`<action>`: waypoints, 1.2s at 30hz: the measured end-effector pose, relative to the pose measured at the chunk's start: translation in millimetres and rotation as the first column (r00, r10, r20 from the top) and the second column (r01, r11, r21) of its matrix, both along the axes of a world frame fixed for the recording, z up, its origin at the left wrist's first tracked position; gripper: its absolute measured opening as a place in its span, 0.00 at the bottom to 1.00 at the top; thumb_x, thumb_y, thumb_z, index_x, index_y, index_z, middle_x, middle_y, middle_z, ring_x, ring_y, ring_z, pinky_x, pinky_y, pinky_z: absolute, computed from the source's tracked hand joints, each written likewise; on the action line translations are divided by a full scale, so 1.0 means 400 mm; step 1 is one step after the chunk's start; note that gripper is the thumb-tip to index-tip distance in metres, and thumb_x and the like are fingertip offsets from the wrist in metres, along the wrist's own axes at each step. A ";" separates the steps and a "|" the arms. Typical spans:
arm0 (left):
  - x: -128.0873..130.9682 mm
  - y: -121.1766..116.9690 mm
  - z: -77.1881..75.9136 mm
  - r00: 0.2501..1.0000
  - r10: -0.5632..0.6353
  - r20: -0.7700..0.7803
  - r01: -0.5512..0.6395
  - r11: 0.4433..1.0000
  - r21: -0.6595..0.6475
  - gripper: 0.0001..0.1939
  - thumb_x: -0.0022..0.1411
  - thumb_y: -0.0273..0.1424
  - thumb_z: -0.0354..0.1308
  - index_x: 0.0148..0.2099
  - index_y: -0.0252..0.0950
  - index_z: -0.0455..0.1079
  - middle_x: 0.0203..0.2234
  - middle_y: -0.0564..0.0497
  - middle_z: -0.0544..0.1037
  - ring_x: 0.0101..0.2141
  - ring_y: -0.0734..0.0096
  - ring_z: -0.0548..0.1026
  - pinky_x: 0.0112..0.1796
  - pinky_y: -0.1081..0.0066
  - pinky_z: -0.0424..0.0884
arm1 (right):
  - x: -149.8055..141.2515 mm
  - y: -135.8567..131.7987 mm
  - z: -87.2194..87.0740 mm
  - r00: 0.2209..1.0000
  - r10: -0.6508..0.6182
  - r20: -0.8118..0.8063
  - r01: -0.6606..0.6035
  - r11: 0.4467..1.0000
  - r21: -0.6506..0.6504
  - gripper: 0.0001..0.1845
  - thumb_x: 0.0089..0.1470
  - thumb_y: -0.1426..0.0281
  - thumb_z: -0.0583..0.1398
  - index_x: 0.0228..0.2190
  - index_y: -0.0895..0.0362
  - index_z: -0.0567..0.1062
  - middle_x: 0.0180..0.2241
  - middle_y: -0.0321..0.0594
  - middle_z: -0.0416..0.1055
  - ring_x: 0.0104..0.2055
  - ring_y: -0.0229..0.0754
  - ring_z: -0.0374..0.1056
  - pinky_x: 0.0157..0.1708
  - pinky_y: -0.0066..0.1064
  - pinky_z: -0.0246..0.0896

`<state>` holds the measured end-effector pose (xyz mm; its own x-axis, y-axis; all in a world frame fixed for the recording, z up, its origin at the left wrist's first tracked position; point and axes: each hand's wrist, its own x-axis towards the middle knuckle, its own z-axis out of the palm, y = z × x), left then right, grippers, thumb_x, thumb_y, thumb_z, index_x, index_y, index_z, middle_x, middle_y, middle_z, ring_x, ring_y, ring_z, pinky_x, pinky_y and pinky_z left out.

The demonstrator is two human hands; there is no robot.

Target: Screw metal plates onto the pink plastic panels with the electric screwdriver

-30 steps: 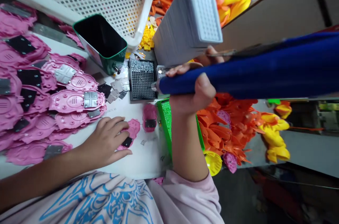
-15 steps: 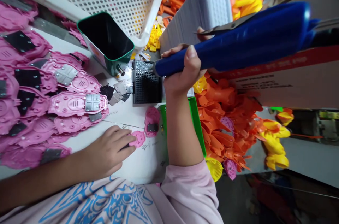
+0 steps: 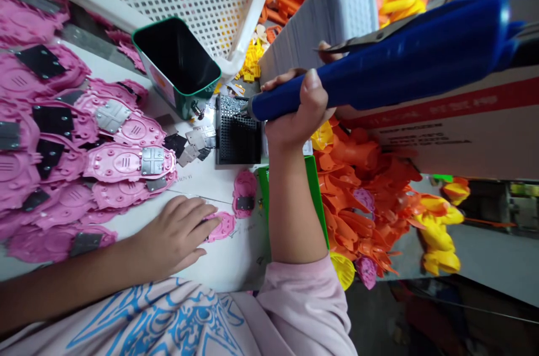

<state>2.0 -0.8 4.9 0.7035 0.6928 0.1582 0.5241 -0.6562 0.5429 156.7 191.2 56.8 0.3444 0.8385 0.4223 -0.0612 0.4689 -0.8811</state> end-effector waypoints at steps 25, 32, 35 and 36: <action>0.007 0.013 0.005 0.985 0.158 -0.067 -0.167 0.975 -0.145 0.19 0.56 0.36 0.65 0.47 0.30 0.70 0.40 0.42 0.73 0.43 0.53 0.66 0.41 0.59 0.60 | 0.084 -0.254 0.094 0.980 0.190 -0.059 -0.193 0.980 -0.047 0.14 0.43 0.59 0.57 0.32 0.51 0.73 0.20 0.32 0.66 0.19 0.39 0.62 0.23 0.36 0.62; 0.010 0.021 0.007 0.986 0.155 -0.056 -0.162 0.974 -0.156 0.18 0.55 0.38 0.65 0.44 0.31 0.71 0.37 0.44 0.73 0.41 0.54 0.66 0.39 0.60 0.59 | 0.082 -0.440 0.052 0.971 0.240 -0.019 -0.241 0.961 -0.134 0.23 0.44 0.56 0.57 0.43 0.48 0.72 0.22 0.31 0.64 0.20 0.39 0.62 0.23 0.37 0.63; 0.010 0.022 0.007 0.985 0.153 -0.082 -0.165 0.973 -0.164 0.20 0.56 0.40 0.65 0.45 0.31 0.71 0.38 0.44 0.73 0.41 0.54 0.65 0.39 0.60 0.59 | 0.078 -0.445 0.040 0.962 0.268 -0.041 -0.271 0.957 -0.102 0.24 0.44 0.58 0.57 0.44 0.50 0.73 0.24 0.33 0.66 0.23 0.40 0.64 0.25 0.37 0.64; 0.010 0.022 0.008 0.985 0.151 -0.086 -0.164 0.973 -0.165 0.20 0.56 0.40 0.65 0.45 0.31 0.71 0.38 0.44 0.73 0.41 0.54 0.65 0.39 0.60 0.59 | 0.077 -0.443 0.036 0.962 0.269 -0.044 -0.272 0.958 -0.091 0.24 0.44 0.59 0.57 0.44 0.50 0.73 0.24 0.33 0.67 0.23 0.40 0.65 0.25 0.37 0.65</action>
